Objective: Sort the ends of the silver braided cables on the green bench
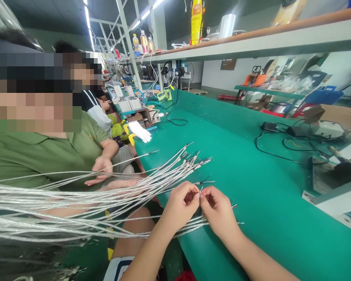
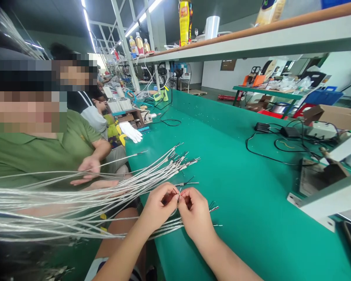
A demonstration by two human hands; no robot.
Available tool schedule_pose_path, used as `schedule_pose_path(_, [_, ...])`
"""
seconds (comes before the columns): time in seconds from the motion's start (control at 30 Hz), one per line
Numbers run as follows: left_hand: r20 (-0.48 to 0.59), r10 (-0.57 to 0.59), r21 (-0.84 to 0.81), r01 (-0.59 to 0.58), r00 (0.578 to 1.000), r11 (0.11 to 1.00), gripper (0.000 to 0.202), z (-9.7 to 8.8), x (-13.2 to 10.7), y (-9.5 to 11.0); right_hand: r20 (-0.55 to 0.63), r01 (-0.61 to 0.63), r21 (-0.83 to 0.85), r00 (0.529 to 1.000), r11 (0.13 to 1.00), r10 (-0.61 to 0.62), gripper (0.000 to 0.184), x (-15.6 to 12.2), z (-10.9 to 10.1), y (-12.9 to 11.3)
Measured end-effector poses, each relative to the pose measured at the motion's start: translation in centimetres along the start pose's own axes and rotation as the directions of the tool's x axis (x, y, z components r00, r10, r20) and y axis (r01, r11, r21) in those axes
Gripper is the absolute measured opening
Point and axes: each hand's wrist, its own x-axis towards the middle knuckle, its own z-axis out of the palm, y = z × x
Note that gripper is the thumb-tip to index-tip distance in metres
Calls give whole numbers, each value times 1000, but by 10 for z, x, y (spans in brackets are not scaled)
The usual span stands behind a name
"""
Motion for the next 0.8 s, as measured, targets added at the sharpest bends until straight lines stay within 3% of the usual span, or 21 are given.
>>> schedule_pose_path(0.33, [-85, 9, 92, -2, 996, 996, 9, 4, -8, -5, 20, 82, -104, 997, 991, -81, 12, 0, 1, -1])
schedule_pose_path(0.63, [-10, -31, -2, 31, 999, 1000, 9, 5, -1, -1, 34, 48, -39, 998, 998, -47, 13, 0, -3, 4])
schedule_pose_path(0.8, [-30, -9, 23, 10, 1000, 1000, 7, 5, -1, -3, 10, 49, -77, 999, 996, -49, 15, -1, -3, 3])
